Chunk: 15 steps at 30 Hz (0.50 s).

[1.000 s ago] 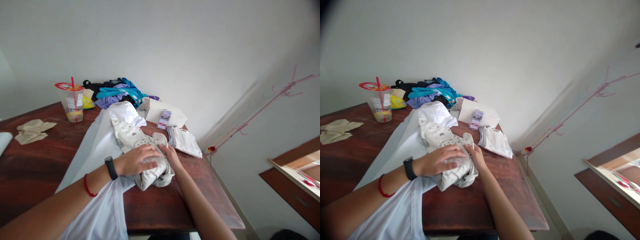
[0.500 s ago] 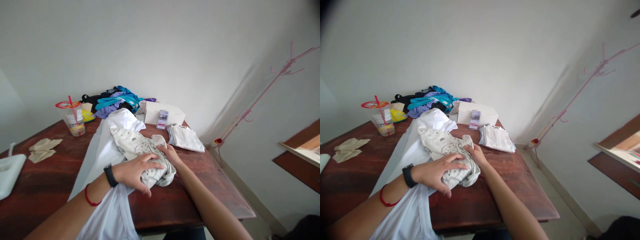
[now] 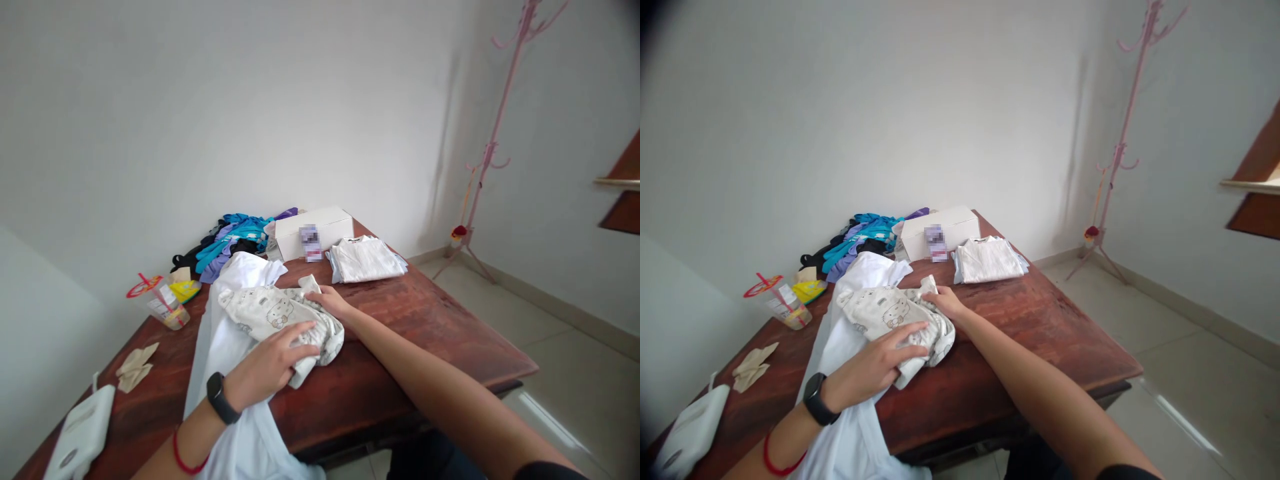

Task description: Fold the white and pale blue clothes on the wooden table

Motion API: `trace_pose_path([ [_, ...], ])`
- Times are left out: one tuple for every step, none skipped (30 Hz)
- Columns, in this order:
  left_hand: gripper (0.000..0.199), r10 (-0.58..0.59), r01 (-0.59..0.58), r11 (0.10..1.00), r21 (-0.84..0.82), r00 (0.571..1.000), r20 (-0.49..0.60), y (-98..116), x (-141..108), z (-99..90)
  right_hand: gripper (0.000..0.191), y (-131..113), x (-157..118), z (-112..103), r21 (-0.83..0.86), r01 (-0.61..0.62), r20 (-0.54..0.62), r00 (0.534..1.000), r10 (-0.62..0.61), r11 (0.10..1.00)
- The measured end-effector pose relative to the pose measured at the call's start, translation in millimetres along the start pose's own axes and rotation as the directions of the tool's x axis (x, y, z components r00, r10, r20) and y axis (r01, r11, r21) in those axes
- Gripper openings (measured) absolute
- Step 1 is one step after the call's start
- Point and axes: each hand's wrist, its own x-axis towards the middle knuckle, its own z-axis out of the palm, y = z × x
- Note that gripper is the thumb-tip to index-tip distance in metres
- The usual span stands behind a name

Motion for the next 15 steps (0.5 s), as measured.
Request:
trace_pose_path([
  [0.065, 0.022, -0.020, 0.999, 0.042, 0.999, -0.028, 2.4, 1.5, -1.6, 0.031, 0.7, 1.1, -0.6, 0.008, 0.017, -0.013, 1.000, -0.016, 1.000],
  [0.059, 0.039, -0.034, 0.997, 0.075, 0.998, -0.055, 3.2, 2.4, -5.0, 0.031, 1.1, 2.4, -1.6, 0.021, 0.033, -0.034, 0.999, -0.032, 0.999],
  [0.053, 0.048, -0.039, 0.994, 0.098, 0.995, -0.085, 3.0, 2.4, -10.5, 0.031, 1.2, 3.8, -3.0, 0.037, 0.052, -0.065, 0.997, -0.049, 0.998],
  [0.048, 0.046, -0.032, 0.994, 0.107, 0.990, -0.130, 2.2, 1.3, -18.2, 0.032, 1.1, 5.6, -4.9, 0.053, 0.074, -0.104, 0.992, -0.068, 0.996],
  [0.043, 0.028, -0.009, 0.995, 0.099, 0.981, -0.193, 1.2, -1.1, -27.9, 0.032, 0.7, 7.9, -7.4, 0.069, 0.096, -0.155, 0.984, -0.084, 0.993],
  [0.038, -0.004, 0.025, 0.997, 0.073, 0.961, -0.276, 0.6, -4.8, -39.4, 0.032, 0.3, 10.5, -10.3, 0.085, 0.114, -0.211, 0.973, -0.094, 0.990],
  [0.034, -0.054, 0.069, 0.997, 0.026, 0.923, -0.381, 0.6, -10.0, -52.1, 0.032, -0.2, 13.5, -13.7, 0.101, 0.126, -0.266, 0.959, -0.095, 0.987],
  [0.031, -0.122, 0.120, 0.992, -0.036, 0.866, -0.485, 1.2, -16.7, -65.6, 0.032, -0.7, 16.6, -17.1, 0.115, 0.130, -0.314, 0.945, -0.088, 0.985],
  [0.030, -0.200, 0.172, 0.980, -0.104, 0.794, -0.574, 2.1, -24.8, -79.1, 0.033, -1.0, 19.6, -20.6, 0.129, 0.130, -0.353, 0.932, -0.077, 0.983],
  [0.031, -0.284, 0.226, 0.959, -0.173, 0.722, -0.631, 2.9, -34.6, -91.9, 0.033, -1.1, 22.4, -23.7, 0.141, 0.127, -0.382, 0.922, -0.065, 0.982],
  [0.031, -0.366, 0.280, 0.930, -0.236, 0.672, -0.644, 3.1, -45.8, -103.3, 0.034, -1.1, 24.7, -26.4, 0.151, 0.125, -0.401, 0.915, -0.055, 0.981],
  [0.029, -0.433, 0.328, 0.901, -0.284, 0.651, -0.623, 2.3, -58.5, -112.5, 0.034, -0.8, 26.4, -28.5, 0.161, 0.125, -0.413, 0.909, -0.048, 0.979],
  [0.025, -0.490, 0.377, 0.872, -0.313, 0.662, -0.567, 0.5, -72.4, -118.7, 0.035, -0.3, 27.6, -29.9, 0.170, 0.127, -0.420, 0.906, -0.045, 0.977],
  [0.022, -0.533, 0.430, 0.846, -0.315, 0.699, -0.477, -2.3, -87.1, -121.5, 0.035, 0.3, 28.3, -30.6, 0.175, 0.131, -0.420, 0.906, -0.046, 0.976],
  [0.021, -0.556, 0.478, 0.831, -0.286, 0.743, -0.373, -5.4, -101.7, -120.4, 0.035, 0.9, 28.5, -30.7, 0.177, 0.136, -0.413, 0.909, -0.052, 0.975],
])
